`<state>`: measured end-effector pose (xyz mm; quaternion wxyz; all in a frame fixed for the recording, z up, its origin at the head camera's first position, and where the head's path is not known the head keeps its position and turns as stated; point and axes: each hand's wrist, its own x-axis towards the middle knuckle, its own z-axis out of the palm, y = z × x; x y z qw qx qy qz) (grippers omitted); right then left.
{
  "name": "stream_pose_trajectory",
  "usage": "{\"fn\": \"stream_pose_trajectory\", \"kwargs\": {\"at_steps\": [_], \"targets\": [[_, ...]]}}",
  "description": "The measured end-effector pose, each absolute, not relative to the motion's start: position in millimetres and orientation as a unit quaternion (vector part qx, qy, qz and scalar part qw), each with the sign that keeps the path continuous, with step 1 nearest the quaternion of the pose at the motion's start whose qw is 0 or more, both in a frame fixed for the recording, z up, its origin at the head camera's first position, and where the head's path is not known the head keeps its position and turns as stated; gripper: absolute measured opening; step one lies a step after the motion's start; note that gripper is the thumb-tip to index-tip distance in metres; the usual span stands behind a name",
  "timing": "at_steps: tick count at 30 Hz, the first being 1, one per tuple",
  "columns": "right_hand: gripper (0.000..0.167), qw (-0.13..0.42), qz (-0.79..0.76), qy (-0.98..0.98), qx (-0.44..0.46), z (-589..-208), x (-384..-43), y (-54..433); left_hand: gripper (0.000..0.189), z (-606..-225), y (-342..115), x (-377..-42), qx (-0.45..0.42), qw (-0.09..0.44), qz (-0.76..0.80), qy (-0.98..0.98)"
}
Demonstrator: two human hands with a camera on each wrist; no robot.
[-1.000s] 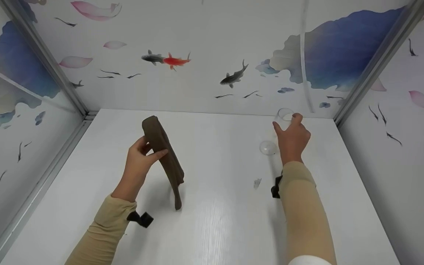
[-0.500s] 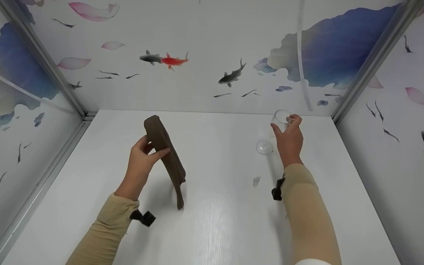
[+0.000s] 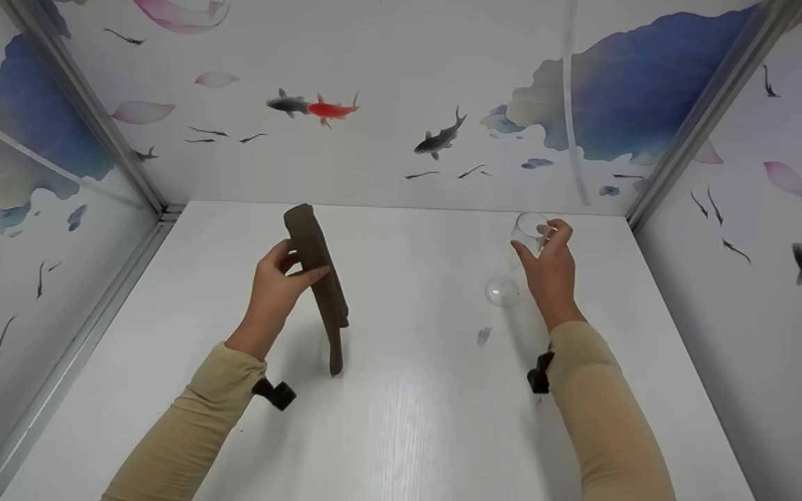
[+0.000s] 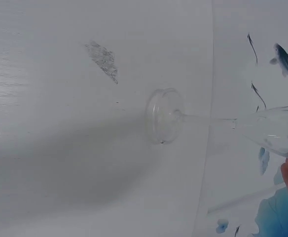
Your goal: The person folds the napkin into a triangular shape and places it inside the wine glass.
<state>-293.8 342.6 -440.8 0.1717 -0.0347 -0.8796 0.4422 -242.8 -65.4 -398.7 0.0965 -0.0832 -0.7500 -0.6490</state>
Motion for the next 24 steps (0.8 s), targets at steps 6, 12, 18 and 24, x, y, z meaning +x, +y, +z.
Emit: {"fn": "stream_pose_trajectory", "kwargs": {"at_steps": [6,12,18,24], "targets": [[0.081,0.162,0.449,-0.878,-0.017,-438.9,-282.4,335.5,0.047,-399.7,-61.1,-246.8,-0.098,0.099,-0.635,-0.759],[0.088,0.144,0.455,-0.879,-0.005,-437.0,-270.9,326.8,0.047,-400.3,-55.7,-251.3,-0.112,0.099,-0.628,-0.764],[0.085,0.135,0.471,-0.872,0.012,-434.5,-262.3,308.0,0.046,-400.1,-53.8,-257.0,-0.107,0.103,-0.626,-0.766],[0.078,0.125,0.486,-0.865,0.026,-436.5,-256.5,282.0,0.047,-401.1,-51.5,-262.2,-0.113,0.110,-0.618,-0.770]]}}
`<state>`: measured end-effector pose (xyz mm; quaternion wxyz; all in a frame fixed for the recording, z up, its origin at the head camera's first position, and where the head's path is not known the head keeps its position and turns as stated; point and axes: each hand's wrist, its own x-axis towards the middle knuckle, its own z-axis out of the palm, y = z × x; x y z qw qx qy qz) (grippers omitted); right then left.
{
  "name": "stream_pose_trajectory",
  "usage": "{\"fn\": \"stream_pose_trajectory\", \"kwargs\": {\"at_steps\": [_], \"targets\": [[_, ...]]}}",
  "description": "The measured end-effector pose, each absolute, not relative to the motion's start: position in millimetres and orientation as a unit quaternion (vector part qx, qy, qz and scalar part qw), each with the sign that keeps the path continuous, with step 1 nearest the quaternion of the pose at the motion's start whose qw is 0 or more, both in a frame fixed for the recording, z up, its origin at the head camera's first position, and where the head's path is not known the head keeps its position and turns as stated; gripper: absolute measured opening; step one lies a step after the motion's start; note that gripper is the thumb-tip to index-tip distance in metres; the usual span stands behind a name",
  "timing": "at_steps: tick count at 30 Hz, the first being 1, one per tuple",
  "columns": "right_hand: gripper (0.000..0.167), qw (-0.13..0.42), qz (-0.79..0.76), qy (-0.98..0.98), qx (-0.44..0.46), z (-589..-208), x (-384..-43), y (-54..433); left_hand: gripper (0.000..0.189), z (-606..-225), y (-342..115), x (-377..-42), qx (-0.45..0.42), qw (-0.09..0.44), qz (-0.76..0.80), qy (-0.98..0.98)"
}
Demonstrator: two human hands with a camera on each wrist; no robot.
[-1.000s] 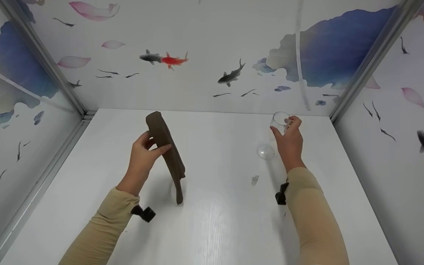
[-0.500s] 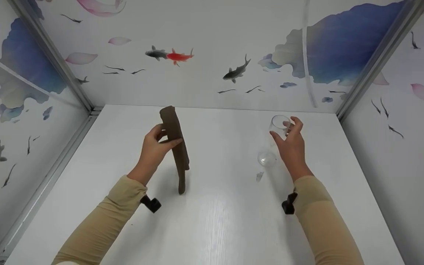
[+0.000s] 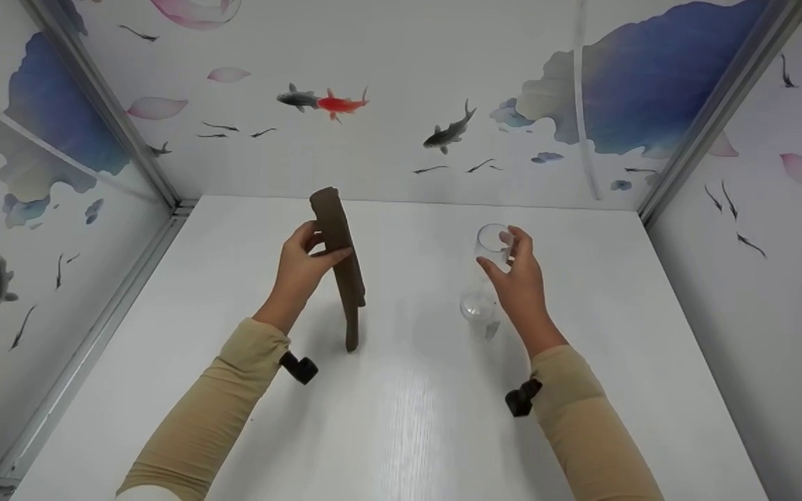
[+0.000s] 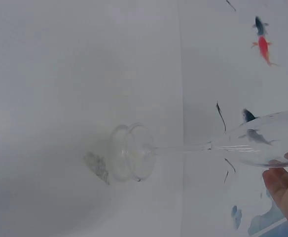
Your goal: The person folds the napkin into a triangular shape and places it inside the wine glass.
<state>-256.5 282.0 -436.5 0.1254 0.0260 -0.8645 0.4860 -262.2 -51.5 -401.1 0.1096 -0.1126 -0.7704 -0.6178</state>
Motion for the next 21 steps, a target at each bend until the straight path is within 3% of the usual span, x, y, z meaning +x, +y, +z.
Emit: {"fn": "stream_pose_trajectory", "kwargs": {"at_steps": [21], "targets": [[0.070,0.103,0.538,-0.833,0.076,-443.3,-257.6,203.7,0.048,-409.9,-43.4,-272.8,-0.132,0.114,-0.629,-0.757]]}}
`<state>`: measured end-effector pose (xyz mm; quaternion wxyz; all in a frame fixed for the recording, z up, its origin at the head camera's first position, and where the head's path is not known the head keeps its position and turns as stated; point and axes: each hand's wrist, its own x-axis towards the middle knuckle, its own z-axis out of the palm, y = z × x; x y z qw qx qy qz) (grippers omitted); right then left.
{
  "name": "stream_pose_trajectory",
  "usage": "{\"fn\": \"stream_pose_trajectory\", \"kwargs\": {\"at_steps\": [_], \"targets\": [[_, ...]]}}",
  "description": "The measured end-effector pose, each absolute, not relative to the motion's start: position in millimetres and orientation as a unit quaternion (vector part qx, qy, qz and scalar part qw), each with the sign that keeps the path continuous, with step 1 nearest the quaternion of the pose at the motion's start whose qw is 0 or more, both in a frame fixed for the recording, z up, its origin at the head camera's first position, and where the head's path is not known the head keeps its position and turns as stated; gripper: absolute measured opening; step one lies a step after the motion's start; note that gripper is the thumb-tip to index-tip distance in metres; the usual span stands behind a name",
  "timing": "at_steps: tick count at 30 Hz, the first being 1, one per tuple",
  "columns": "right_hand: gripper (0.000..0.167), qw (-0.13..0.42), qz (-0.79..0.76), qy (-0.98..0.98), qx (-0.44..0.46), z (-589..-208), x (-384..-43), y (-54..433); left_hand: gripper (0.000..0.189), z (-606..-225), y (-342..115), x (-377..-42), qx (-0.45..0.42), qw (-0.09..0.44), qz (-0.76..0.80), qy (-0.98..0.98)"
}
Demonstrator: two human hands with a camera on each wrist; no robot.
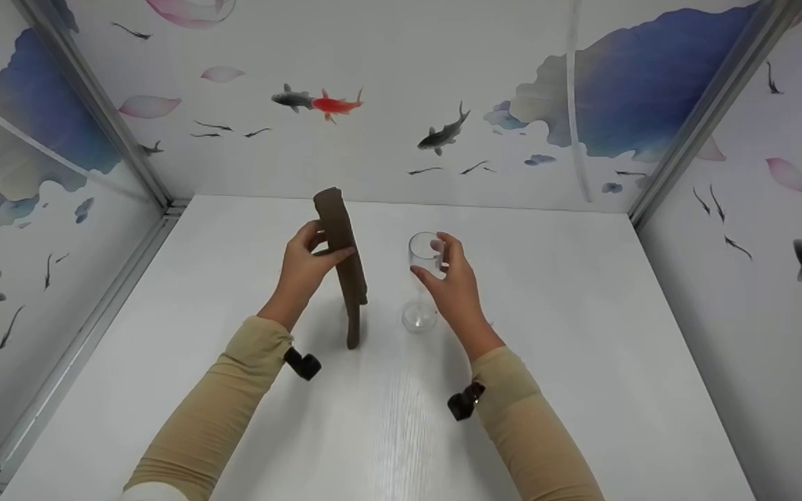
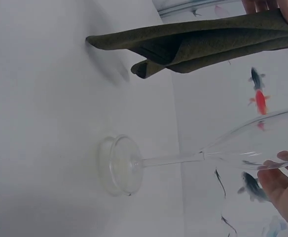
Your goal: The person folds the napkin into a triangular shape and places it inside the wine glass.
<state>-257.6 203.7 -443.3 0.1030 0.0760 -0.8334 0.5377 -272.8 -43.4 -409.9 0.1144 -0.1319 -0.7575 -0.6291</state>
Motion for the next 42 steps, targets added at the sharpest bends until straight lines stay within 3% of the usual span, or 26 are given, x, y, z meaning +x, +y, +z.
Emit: {"fn": "stream_pose_trajectory", "kwargs": {"at_steps": [36,39,42], "targets": [[0.073,0.060,0.513,-0.855,0.048,-445.5,-251.6,171.1,0.046,-393.8,-49.8,-271.6,-0.133,0.141,-0.666,-0.721],[0.072,0.097,0.492,-0.863,0.059,-439.8,-246.9,170.0,0.045,-391.5,-50.7,-269.3,-0.136,0.146,-0.670,-0.715],[0.063,0.181,0.460,-0.864,0.097,-429.7,-240.1,167.0,0.044,-388.7,-51.2,-266.6,-0.141,0.150,-0.670,-0.713]]}}
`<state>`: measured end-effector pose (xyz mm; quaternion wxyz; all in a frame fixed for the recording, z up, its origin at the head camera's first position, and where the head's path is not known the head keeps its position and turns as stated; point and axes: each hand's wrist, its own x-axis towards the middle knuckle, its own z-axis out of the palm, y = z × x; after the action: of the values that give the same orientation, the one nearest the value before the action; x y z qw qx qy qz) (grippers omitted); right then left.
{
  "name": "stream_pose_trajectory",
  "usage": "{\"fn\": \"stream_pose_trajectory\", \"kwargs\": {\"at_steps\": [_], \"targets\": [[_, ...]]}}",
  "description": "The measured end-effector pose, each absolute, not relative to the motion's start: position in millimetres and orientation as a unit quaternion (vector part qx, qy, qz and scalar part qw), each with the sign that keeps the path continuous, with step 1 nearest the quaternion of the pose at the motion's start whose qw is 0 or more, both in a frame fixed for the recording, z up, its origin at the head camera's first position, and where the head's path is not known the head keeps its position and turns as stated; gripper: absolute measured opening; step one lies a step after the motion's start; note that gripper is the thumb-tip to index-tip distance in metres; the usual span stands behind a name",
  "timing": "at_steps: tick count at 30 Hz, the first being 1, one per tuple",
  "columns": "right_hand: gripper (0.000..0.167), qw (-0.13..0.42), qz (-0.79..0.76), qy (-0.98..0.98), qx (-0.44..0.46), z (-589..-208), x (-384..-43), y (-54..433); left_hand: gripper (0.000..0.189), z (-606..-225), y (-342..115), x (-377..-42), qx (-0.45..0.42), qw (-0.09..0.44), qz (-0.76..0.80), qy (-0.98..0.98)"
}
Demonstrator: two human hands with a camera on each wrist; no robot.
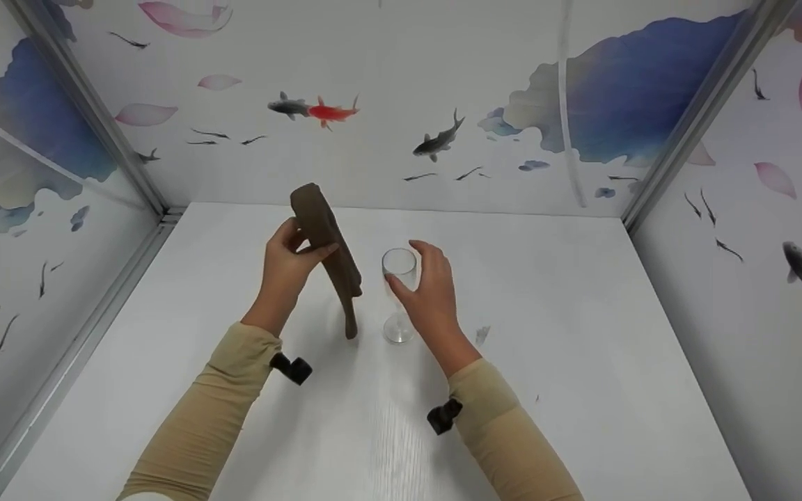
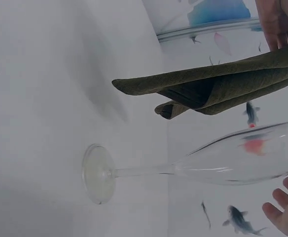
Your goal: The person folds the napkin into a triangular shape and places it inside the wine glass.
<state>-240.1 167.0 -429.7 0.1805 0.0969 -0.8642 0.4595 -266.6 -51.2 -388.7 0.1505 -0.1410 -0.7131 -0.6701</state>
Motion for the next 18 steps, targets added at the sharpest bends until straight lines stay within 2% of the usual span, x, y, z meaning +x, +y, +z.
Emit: {"fn": "stream_pose_trajectory", "kwargs": {"at_steps": [2,4,7,10,12,18], "targets": [[0.054,0.233,0.447,-0.853,0.133,-421.9,-235.2,163.3,0.043,-386.7,-51.3,-264.3,-0.144,0.155,-0.671,-0.711],[0.044,0.262,0.446,-0.839,0.170,-414.0,-230.4,158.6,0.043,-384.7,-50.9,-262.0,-0.151,0.160,-0.673,-0.707],[0.031,0.261,0.465,-0.819,0.210,-403.9,-222.8,150.5,0.041,-382.3,-49.2,-258.2,-0.163,0.166,-0.675,-0.700],[0.025,0.232,0.476,-0.818,0.224,-396.7,-215.5,141.6,0.039,-380.4,-46.7,-253.5,-0.173,0.172,-0.676,-0.695],[0.027,0.204,0.478,-0.825,0.222,-392.7,-211.2,135.5,0.038,-379.4,-44.7,-250.3,-0.179,0.176,-0.677,-0.692],[0.061,0.110,0.508,-0.837,0.170,-383.3,-205.4,119.5,0.041,-379.8,-39.5,-245.2,-0.214,0.196,-0.667,-0.686]]}}
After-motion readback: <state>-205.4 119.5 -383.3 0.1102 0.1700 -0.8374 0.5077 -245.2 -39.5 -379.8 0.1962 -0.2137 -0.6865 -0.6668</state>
